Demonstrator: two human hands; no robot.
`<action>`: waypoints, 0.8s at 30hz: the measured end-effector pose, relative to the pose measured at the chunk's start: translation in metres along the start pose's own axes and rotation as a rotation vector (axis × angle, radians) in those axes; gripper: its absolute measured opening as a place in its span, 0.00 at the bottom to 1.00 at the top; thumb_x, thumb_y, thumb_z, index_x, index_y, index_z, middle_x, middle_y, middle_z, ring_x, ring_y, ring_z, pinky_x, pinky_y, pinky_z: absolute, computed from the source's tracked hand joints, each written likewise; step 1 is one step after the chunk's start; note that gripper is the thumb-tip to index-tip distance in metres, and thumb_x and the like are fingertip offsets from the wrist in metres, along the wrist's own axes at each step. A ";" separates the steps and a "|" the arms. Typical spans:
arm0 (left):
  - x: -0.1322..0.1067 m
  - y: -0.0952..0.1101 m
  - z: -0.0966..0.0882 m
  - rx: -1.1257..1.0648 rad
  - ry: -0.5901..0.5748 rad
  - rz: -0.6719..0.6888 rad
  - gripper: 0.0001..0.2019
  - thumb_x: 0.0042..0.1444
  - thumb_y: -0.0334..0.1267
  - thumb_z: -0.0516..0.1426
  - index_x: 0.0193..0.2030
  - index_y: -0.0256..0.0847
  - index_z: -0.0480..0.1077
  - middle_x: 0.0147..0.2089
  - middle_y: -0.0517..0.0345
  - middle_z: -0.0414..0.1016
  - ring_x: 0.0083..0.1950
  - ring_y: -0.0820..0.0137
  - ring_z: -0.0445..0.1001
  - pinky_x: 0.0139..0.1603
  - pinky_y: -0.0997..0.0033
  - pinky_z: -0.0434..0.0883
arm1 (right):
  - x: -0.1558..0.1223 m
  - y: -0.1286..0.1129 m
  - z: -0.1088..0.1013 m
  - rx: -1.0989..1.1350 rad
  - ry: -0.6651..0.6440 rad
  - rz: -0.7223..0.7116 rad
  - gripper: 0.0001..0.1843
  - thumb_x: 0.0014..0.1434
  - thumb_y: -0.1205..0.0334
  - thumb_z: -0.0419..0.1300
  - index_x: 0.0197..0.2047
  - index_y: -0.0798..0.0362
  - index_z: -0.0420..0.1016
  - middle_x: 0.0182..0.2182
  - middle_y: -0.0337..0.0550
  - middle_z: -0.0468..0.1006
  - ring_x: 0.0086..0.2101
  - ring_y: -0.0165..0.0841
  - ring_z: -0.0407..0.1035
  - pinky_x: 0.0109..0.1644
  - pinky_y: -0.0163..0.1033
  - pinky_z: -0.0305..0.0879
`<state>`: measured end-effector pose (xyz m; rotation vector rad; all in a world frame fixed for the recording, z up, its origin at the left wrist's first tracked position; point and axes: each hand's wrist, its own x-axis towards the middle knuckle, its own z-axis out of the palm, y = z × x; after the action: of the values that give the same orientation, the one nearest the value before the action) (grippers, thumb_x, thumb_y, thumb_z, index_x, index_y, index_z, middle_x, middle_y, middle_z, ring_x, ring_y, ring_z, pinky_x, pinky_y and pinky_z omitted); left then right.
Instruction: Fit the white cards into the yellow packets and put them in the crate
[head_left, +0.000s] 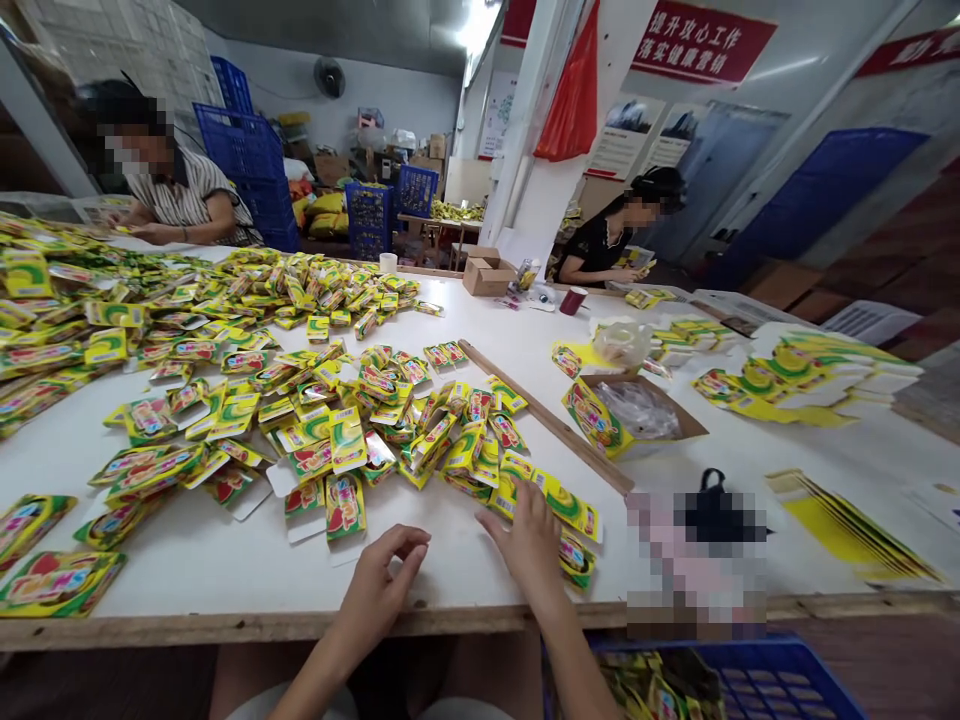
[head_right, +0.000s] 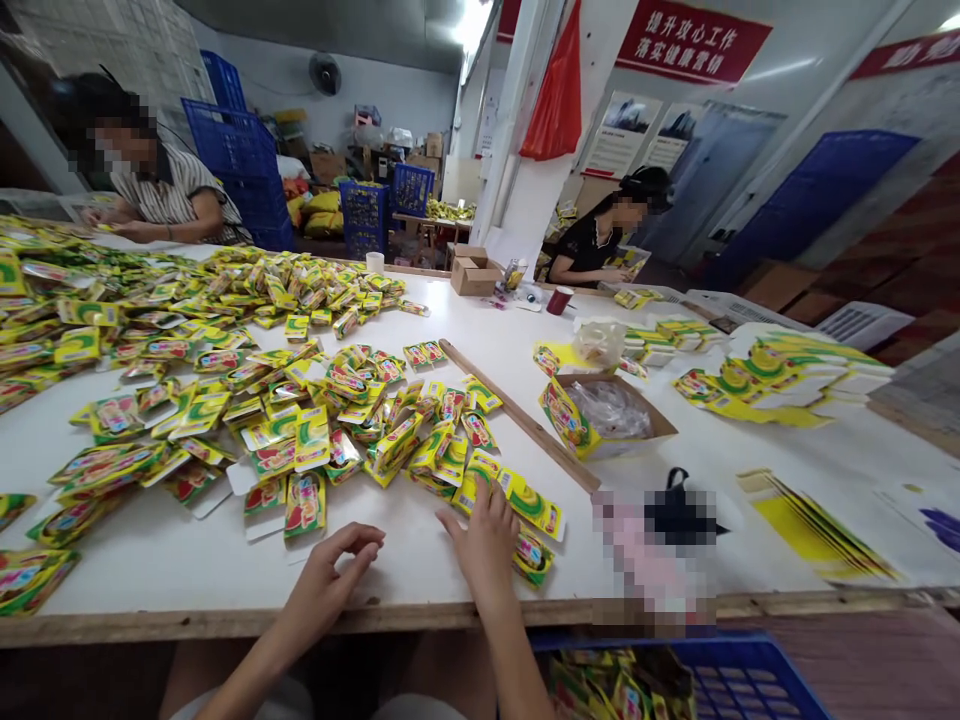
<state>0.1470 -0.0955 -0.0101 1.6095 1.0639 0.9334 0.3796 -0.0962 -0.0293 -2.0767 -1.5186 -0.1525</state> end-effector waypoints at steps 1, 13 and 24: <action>0.000 -0.001 0.000 0.004 0.005 0.005 0.13 0.60 0.47 0.55 0.41 0.42 0.76 0.37 0.52 0.79 0.39 0.62 0.76 0.34 0.70 0.73 | 0.005 -0.003 0.006 0.001 0.001 0.002 0.33 0.49 0.43 0.66 0.53 0.53 0.69 0.52 0.62 0.71 0.50 0.55 0.66 0.50 0.55 0.60; 0.002 -0.005 0.002 -0.072 -0.058 -0.022 0.14 0.61 0.44 0.54 0.49 0.43 0.72 0.44 0.50 0.77 0.43 0.62 0.75 0.43 0.64 0.74 | -0.036 0.002 -0.033 0.643 0.182 0.416 0.23 0.65 0.46 0.48 0.50 0.54 0.71 0.43 0.51 0.78 0.43 0.41 0.73 0.43 0.42 0.70; -0.002 -0.003 -0.001 -0.436 -0.007 0.005 0.24 0.62 0.42 0.56 0.62 0.50 0.54 0.50 0.53 0.74 0.49 0.63 0.76 0.49 0.63 0.72 | -0.062 -0.092 -0.018 1.019 -0.312 0.191 0.16 0.62 0.56 0.58 0.51 0.51 0.68 0.43 0.47 0.80 0.43 0.38 0.75 0.47 0.39 0.71</action>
<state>0.1447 -0.0966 -0.0127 1.2522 0.7832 1.0766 0.2785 -0.1390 -0.0052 -1.4012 -1.1515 0.8713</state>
